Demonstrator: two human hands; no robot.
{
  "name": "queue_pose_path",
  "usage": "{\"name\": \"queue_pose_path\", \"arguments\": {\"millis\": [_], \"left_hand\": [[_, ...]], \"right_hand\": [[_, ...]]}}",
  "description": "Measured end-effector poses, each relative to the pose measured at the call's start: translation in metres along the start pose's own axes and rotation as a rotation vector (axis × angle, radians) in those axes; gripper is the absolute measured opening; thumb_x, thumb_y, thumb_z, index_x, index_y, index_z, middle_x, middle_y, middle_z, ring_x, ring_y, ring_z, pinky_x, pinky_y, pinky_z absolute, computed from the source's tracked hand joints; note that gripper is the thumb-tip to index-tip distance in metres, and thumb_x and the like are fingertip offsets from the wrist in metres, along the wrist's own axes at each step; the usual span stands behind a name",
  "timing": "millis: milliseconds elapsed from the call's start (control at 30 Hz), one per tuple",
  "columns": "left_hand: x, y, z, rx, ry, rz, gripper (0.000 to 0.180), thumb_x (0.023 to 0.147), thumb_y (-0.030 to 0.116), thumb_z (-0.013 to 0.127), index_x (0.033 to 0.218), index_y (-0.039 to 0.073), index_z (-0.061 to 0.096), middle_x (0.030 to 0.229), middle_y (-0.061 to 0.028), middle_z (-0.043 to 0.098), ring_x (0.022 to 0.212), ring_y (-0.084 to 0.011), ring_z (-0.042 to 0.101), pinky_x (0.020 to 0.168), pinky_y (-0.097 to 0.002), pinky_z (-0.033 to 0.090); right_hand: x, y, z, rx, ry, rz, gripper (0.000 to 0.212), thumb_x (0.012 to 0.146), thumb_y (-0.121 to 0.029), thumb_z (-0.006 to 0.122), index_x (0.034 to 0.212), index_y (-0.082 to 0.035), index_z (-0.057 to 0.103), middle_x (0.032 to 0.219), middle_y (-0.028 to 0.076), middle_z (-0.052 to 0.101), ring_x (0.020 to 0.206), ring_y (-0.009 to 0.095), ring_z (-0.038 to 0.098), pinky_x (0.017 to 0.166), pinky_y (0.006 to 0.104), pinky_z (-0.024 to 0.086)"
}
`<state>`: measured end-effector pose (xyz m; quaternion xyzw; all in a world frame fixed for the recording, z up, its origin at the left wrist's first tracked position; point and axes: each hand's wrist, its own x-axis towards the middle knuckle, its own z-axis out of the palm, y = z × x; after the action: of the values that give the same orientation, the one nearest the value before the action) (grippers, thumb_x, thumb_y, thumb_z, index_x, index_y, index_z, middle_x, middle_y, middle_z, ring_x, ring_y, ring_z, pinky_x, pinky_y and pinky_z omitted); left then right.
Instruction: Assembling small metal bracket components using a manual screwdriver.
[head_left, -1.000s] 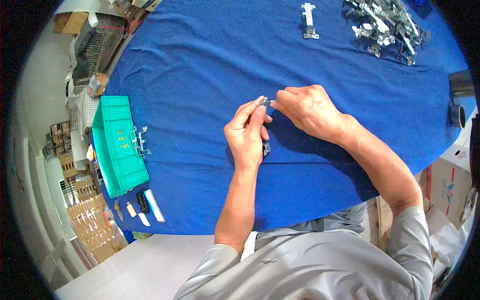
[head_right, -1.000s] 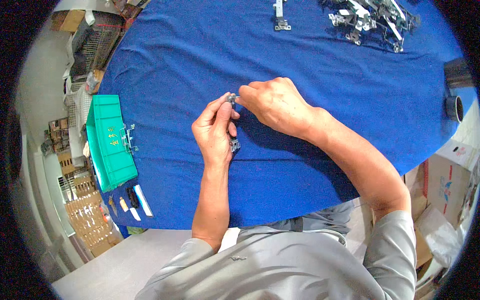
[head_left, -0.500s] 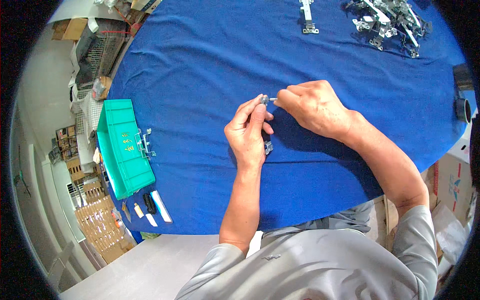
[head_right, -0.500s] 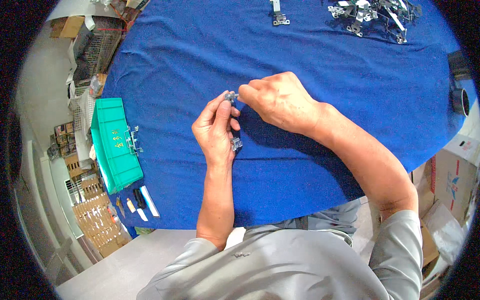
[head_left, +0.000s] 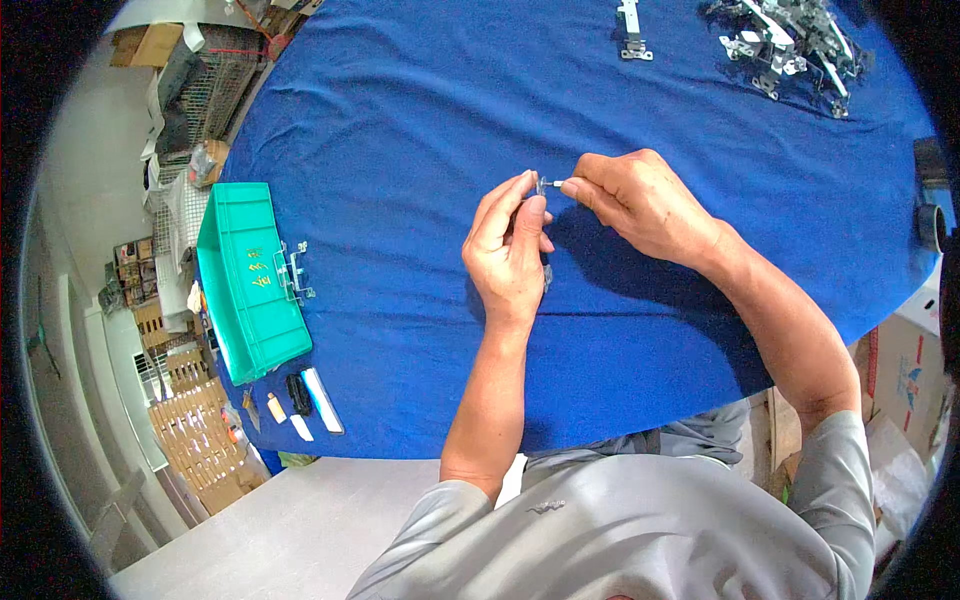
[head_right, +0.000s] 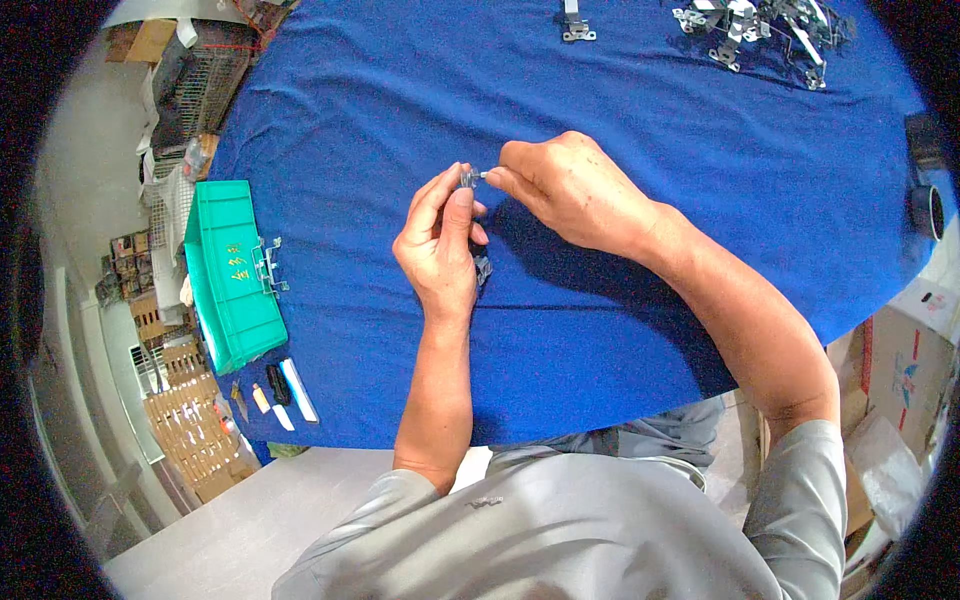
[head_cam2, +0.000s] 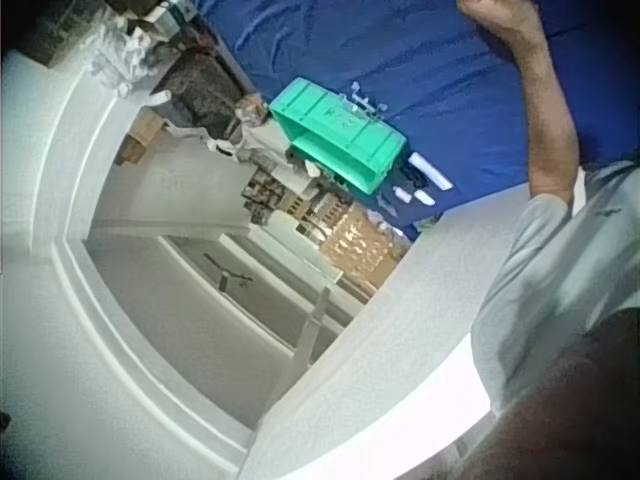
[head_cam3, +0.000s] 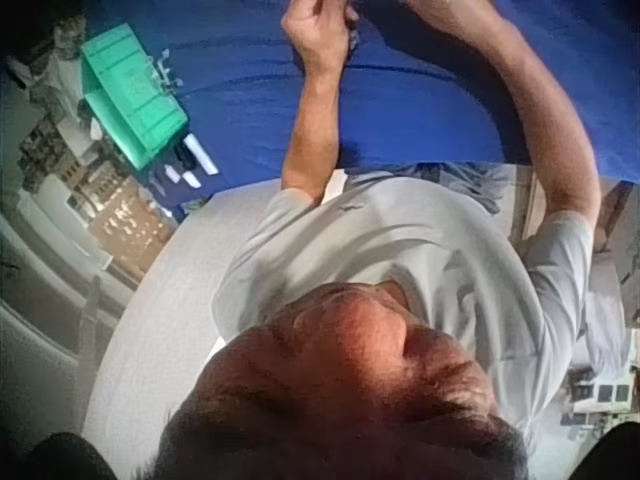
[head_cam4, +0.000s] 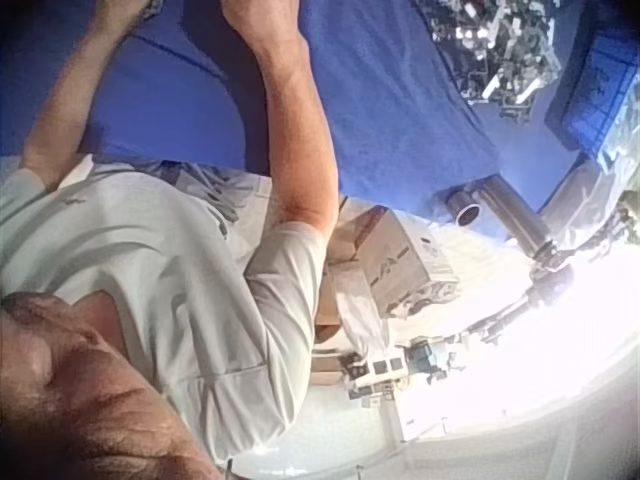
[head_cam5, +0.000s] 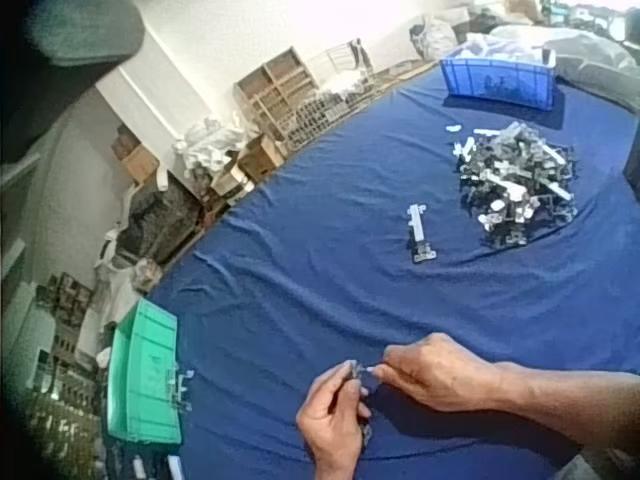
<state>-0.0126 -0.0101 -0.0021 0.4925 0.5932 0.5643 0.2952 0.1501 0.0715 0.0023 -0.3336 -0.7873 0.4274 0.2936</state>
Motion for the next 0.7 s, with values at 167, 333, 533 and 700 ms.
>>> {"name": "queue_pose_path", "arguments": {"millis": [167,333,533,700], "left_hand": [[0.000,-0.003,0.000,-0.007,-0.017,-0.071,0.022,0.097,0.009,0.064,0.114,-0.004,0.068,0.098,-0.0095,0.068,0.066,-0.0064,0.058,0.052,-0.0188,0.047],[-0.002,-0.001,0.002,-0.044,0.008,-0.073,0.019,0.097,0.009,0.064,0.112,-0.002,0.069,0.093,-0.0074,0.067,0.065,-0.0053,0.056,0.052,-0.0182,0.046],[-0.002,0.001,0.002,0.014,0.004,0.039,0.018,0.097,0.009,0.064,0.112,0.000,0.069,0.087,-0.0055,0.065,0.059,-0.0037,0.052,0.047,-0.0169,0.041],[0.000,0.005,-0.001,-0.120,-0.015,-0.126,0.019,0.096,0.011,0.066,0.111,0.000,0.069,0.076,-0.0021,0.061,0.053,-0.0020,0.046,0.042,-0.0173,0.033]], "right_hand": [[-0.003,0.007,0.005,-0.147,0.169,-0.298,0.019,0.092,-0.014,0.063,0.080,-0.003,0.053,0.070,0.018,0.060,0.066,0.039,0.062,0.057,0.0473,0.047],[-0.003,0.007,0.005,-0.159,0.157,-0.273,0.017,0.091,-0.015,0.063,0.082,-0.003,0.055,0.072,0.016,0.063,0.067,0.038,0.063,0.058,0.0466,0.049],[-0.001,-0.001,-0.001,-0.120,0.001,-0.051,0.020,0.094,-0.019,0.062,0.083,-0.004,0.056,0.071,0.017,0.062,0.066,0.038,0.063,0.054,0.0458,0.047],[-0.004,0.000,0.004,-0.232,0.147,-0.273,0.021,0.093,-0.019,0.063,0.081,-0.005,0.054,0.067,0.014,0.059,0.063,0.036,0.062,0.053,0.0448,0.047]]}}
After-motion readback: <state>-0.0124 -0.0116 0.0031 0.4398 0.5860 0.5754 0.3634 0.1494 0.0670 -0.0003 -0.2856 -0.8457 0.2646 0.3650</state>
